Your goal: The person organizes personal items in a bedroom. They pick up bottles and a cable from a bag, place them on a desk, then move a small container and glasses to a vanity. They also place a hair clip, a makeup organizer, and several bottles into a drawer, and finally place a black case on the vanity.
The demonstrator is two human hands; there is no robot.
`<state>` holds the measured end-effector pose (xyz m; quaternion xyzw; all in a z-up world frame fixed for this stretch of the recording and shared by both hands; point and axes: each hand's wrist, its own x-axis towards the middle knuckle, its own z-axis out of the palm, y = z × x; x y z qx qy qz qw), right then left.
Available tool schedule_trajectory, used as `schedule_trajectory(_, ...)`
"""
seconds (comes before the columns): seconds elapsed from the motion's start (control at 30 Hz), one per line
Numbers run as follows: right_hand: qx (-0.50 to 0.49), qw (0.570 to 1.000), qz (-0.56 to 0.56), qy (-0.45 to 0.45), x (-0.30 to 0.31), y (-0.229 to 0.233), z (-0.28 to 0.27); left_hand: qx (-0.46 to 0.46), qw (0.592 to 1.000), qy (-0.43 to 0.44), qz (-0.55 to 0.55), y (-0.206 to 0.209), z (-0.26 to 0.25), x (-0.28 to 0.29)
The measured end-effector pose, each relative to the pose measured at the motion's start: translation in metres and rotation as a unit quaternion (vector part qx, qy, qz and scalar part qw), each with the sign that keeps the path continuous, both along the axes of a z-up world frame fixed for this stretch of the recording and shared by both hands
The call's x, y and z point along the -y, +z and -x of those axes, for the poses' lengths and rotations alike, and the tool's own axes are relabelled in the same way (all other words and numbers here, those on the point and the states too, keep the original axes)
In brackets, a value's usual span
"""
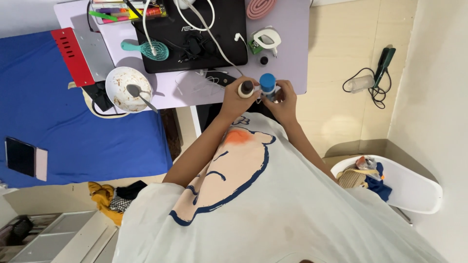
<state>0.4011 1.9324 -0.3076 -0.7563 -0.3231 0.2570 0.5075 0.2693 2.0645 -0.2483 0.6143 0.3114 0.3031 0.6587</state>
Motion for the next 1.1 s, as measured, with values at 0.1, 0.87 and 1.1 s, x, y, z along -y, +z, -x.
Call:
schedule_trajectory(0.1,-0.067,0.994,-0.085,0.014,-0.017,0.035,0.003,0.016,1.0,-0.005,-0.011,-0.002,-0.002,-0.001)
schedule_trajectory(0.87,0.134,0.99,0.054,0.008,-0.077,-0.072,-0.027,0.022,0.994,0.102,-0.037,0.015,0.013,-0.019)
schedule_trajectory(1.1,0.111,0.992,-0.005,-0.051,-0.07,-0.073,-0.021,0.004,0.986,0.168,-0.019,0.02,0.036,-0.007)
